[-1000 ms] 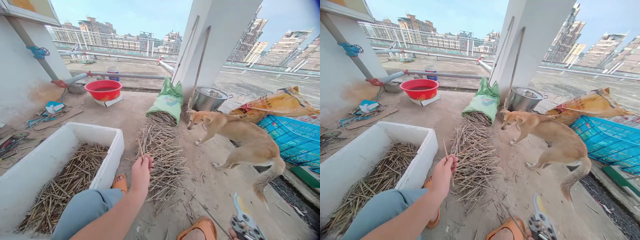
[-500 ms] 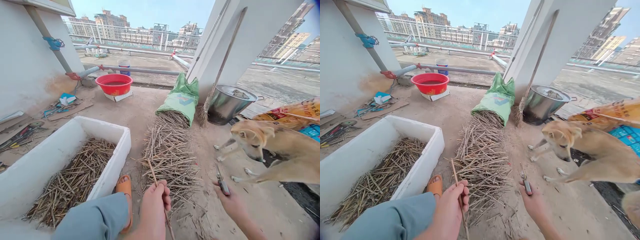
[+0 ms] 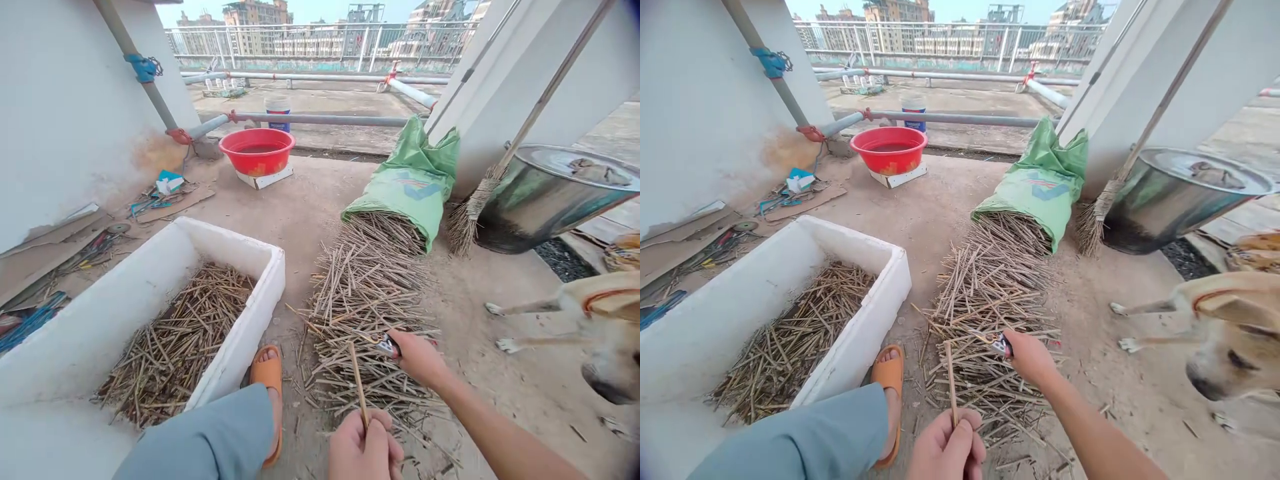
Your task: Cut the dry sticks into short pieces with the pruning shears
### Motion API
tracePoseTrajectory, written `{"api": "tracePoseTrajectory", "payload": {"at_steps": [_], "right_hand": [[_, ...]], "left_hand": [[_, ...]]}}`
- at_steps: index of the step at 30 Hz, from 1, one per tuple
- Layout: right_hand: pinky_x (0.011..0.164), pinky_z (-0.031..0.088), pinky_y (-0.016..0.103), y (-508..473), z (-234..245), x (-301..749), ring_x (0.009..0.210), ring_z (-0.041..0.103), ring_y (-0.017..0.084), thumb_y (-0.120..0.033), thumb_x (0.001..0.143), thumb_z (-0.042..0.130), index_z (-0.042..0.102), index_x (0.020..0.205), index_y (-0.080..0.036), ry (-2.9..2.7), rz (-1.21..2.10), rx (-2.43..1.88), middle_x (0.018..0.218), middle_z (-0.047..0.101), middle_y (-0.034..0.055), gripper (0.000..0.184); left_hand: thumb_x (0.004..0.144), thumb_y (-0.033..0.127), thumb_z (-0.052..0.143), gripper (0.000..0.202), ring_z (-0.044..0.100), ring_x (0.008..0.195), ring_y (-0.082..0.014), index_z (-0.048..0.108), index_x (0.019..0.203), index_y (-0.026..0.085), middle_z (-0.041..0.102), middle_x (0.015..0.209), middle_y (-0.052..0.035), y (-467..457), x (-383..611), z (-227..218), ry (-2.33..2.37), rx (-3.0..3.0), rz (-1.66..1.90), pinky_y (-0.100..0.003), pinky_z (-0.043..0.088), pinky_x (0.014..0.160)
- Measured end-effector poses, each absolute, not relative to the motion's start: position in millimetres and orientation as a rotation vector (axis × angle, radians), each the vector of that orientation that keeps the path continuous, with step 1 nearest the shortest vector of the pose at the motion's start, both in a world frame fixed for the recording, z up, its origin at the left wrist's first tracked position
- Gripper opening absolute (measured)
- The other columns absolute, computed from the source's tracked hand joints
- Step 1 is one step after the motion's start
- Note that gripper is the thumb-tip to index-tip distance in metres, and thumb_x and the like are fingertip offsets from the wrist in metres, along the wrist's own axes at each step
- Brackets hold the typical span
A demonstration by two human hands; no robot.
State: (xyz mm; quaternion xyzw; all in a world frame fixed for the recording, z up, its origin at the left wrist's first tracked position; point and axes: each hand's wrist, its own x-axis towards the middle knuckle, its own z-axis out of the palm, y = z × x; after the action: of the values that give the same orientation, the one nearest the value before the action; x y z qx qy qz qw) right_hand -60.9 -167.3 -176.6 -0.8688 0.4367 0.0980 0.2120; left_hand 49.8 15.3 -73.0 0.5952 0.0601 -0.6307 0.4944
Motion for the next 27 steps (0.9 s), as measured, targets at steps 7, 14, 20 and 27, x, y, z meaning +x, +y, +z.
{"api": "tracePoseTrajectory", "payload": {"at_steps": [7, 14, 20, 27], "right_hand": [[0.055, 0.032, 0.025, -105, -81, -162, 0.059, 0.047, 0.016, -0.014, 0.074, 0.041, 0.041, 0.064, -0.023, 1.347, 0.144, -2.228, 0.059, 0.051, -0.0026, 0.013], [0.056, 0.036, 0.028, -31, -30, -205, 0.060, 0.044, 0.017, -0.038, 0.076, 0.051, 0.051, 0.065, -0.021, 1.455, -0.317, -1.887, 0.059, 0.048, -0.0019, 0.021], [0.064, 0.040, 0.031, 17, -31, -191, 0.068, 0.052, 0.020, -0.047, 0.073, 0.052, 0.057, 0.074, -0.021, 1.522, -0.478, -1.568, 0.065, 0.056, 0.0008, 0.026], [0.043, 0.026, 0.024, 42, 13, -165, 0.051, 0.040, 0.014, -0.041, 0.066, 0.058, 0.054, 0.075, -0.022, 1.538, -0.558, -1.017, 0.053, 0.047, -0.0037, 0.021]], "left_hand": [[0.076, 0.028, 0.051, 0.019, 0.043, 0.053, -0.0078, 0.058, 0.086, 0.013, 0.055, 0.068, -0.0012, 6, 61, -42, -0.154, 1.464, -1.329, -0.020, 0.030, 0.049], [0.078, 0.028, 0.049, 0.018, 0.053, 0.068, -0.0154, 0.062, 0.083, 0.015, 0.063, 0.077, -0.0048, 10, 55, -53, -0.653, 1.576, -1.187, -0.026, 0.039, 0.067], [0.079, 0.029, 0.050, 0.020, 0.056, 0.084, -0.0215, 0.064, 0.085, 0.017, 0.064, 0.085, -0.0078, 26, 48, -58, -0.852, 1.623, -1.077, -0.032, 0.039, 0.080], [0.079, 0.022, 0.050, 0.028, 0.041, 0.121, -0.0227, 0.066, 0.101, 0.025, 0.054, 0.124, -0.0080, 37, 51, -41, -1.269, 1.202, -1.185, -0.037, 0.025, 0.106]]}}
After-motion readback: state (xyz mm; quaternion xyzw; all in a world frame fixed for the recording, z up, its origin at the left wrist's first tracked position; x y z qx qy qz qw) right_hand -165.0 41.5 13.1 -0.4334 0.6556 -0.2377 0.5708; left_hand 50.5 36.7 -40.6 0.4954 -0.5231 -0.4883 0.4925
